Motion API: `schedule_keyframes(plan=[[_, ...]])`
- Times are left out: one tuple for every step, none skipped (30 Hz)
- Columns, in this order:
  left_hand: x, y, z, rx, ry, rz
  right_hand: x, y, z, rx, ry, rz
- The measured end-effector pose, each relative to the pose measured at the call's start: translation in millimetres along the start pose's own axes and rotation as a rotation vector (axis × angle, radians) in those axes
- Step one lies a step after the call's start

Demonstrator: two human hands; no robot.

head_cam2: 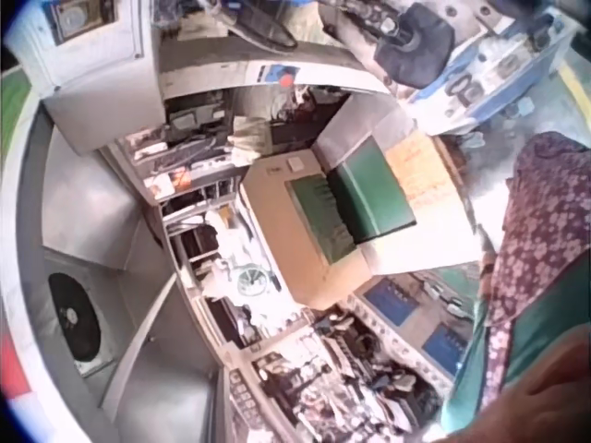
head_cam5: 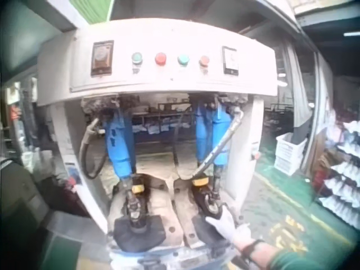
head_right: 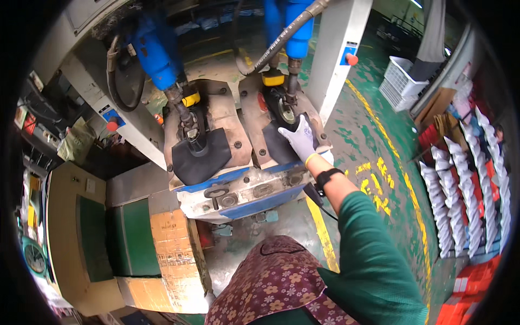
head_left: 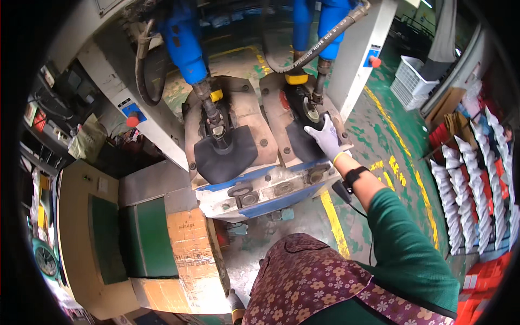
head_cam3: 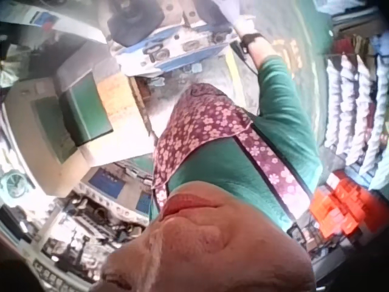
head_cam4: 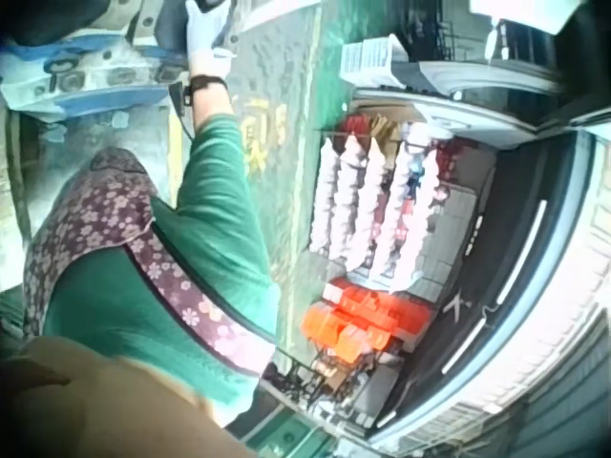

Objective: Operating a press machine to assemble or shape footwear in a factory setting.

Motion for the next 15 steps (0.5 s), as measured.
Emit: schedule_keyframes(plan=[[-15.4, 15.7, 6.1, -0.01, 0.253, -0.047, -10.1, -15.8, 12.4, -0.014, 0.015, -0.002], [-18.1, 27.1, 10.5, -0.075, 0.172, -0.053, -17.4, -24.9, 13.1, 0.011, 0.009, -0.019], [-21.1, 38.4, 13.1, -0.074, 0.192, -0.056, -22.2, -34.0, 12.3, -0.026, 0.004, -0.055], [-27.2, 49.8, 15.0, -0.074, 0.212, -0.067, -26.6, -45.1, 18.8, -0.065, 0.005, -0.084], [-34.6, 59.1, 18.6, -0.071, 0.246, -0.083, -32.6, -51.0, 24.6, -0.097, 0.014, 0.014], [-35.5, 69.3, 19.3, -0.065, 0.268, -0.118, -33.5, -53.9, 21.8, -0.068, 0.007, -0.01], [-35.6, 80.5, 16.1, -0.052, 0.283, -0.086, -31.0, -52.1, 19.9, -0.046, -0.015, -0.052], [-40.4, 90.0, 14.5, -0.069, 0.266, -0.119, -27.5, -50.2, 18.6, -0.026, -0.034, -0.09], [-49.3, 94.7, 22.5, -0.098, 0.248, -0.168, -22.4, -52.6, 21.6, -0.012, -0.026, -0.02], [-53.0, 95.2, 28.3, -0.097, 0.263, -0.153, -18.9, -53.1, 21.0, 0.005, -0.061, -0.046], [-57.7, 94.2, 35.8, -0.108, 0.165, -0.209, -16.7, -49.6, 20.7, 0.037, -0.051, -0.051], [-60.6, 93.3, 40.9, -0.113, 0.07, -0.26, -12.1, -39.9, 16.5, 0.074, -0.04, -0.063], [-65.1, 91.2, 51.7, -0.135, 0.08, -0.307, -7.5, -29.9, 15.7, 0.093, -0.073, -0.071], [-75.4, 91.4, 69.0, -0.154, 0.091, -0.36, -0.8, -20.3, 17.1, 0.11, -0.099, -0.076], [-90.5, 98.7, 97.9, -0.256, 0.061, -0.398, 13.4, -10.2, 18.8, 0.109, -0.121, -0.126]])
Point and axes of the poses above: each hand's wrist, its own y-axis away from the middle knuckle, its own x-axis out of the back of the hand, z = x × y, the point moved 1 cm from there along -y, towards the middle knuckle, and after that the axes turned 14 degrees about y, right-handed, at the moved point
